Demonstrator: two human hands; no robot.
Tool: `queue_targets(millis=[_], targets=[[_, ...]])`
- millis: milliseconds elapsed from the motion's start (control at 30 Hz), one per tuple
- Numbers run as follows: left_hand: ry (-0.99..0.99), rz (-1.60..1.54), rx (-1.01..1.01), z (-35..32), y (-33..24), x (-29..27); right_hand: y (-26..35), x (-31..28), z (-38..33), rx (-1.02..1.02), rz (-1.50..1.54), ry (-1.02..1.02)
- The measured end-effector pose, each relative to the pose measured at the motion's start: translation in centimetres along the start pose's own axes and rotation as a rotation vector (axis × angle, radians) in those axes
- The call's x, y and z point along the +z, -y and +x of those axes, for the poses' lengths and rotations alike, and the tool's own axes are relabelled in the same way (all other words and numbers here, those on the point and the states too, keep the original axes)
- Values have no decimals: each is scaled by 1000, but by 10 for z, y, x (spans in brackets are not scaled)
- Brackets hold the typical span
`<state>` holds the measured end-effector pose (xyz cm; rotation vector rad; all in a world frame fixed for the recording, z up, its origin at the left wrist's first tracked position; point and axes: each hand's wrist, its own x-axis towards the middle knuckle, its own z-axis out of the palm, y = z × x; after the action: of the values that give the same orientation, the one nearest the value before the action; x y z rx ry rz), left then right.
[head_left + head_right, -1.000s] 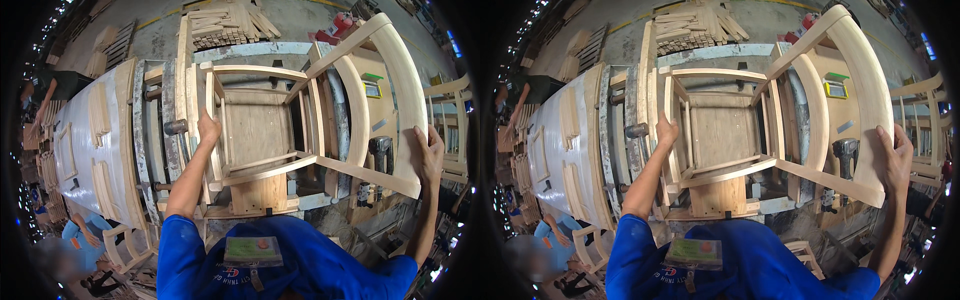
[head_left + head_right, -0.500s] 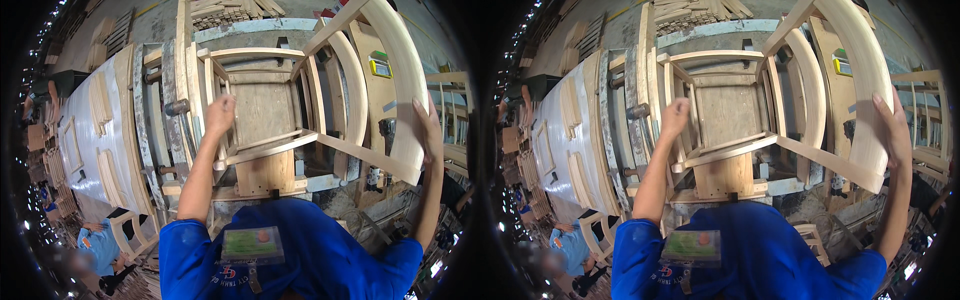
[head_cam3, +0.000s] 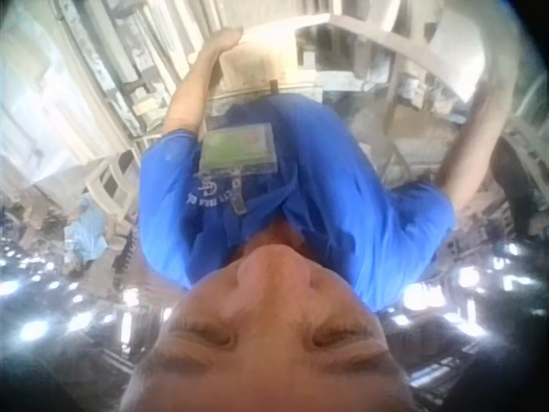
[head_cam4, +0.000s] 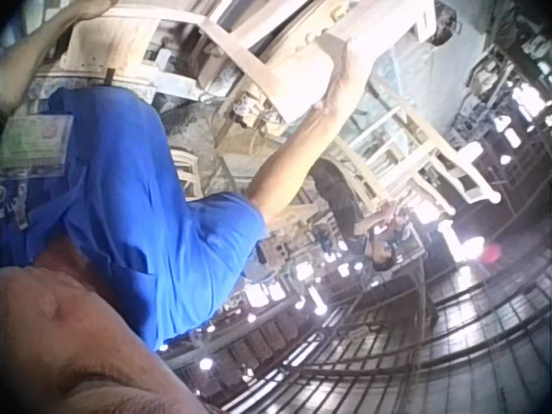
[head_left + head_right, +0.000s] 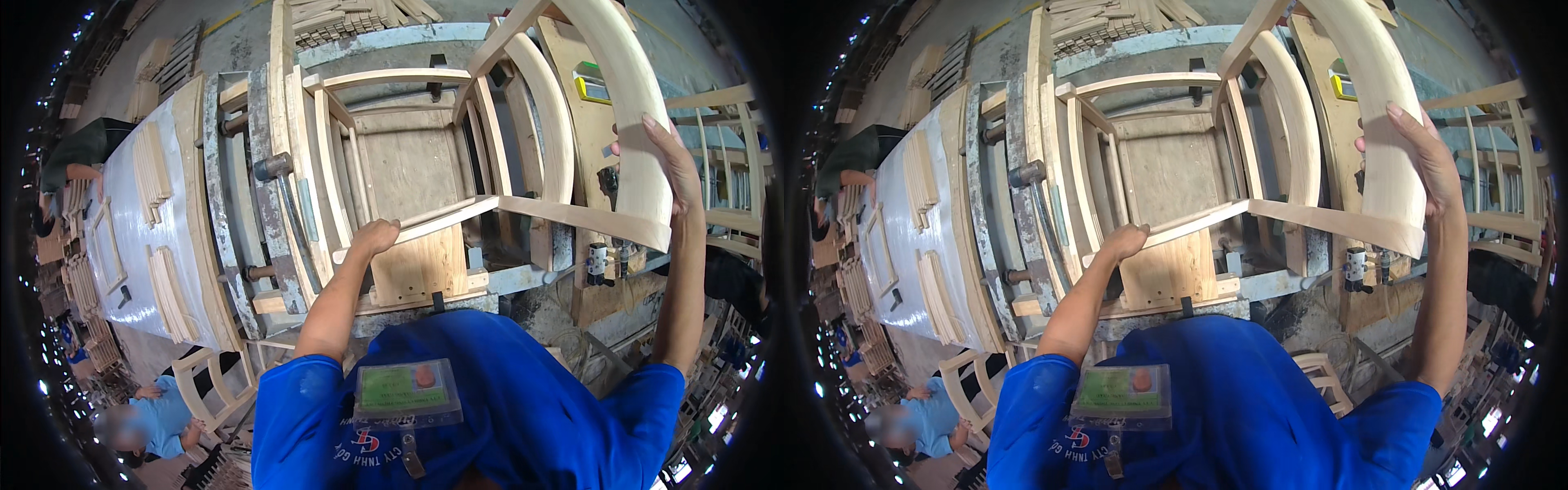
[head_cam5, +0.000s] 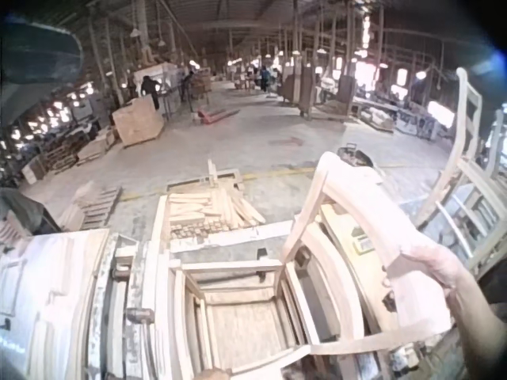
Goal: The person assembles wooden chair frames using a cordless drill. They position chair parts on a jig, drill screws to secure joints, and move completed frames to a nearby table.
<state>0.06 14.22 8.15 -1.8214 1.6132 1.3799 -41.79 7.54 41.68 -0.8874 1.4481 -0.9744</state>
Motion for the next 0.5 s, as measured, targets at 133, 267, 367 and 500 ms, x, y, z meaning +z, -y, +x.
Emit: queue_targets(millis=[133,267,367,500], targets=[[-73,-138,150,1,8,8,-7,5,-3,-53,-47,-53],[-80,-92,168,5,4,6,-5,4,-3,-78,-33,-60],[26,7,206,6,-1,-5,-6,4,0,-79,-8,-55],[-61,-113,273,5,-36,11,-6,2,0,-84,-3,-71]])
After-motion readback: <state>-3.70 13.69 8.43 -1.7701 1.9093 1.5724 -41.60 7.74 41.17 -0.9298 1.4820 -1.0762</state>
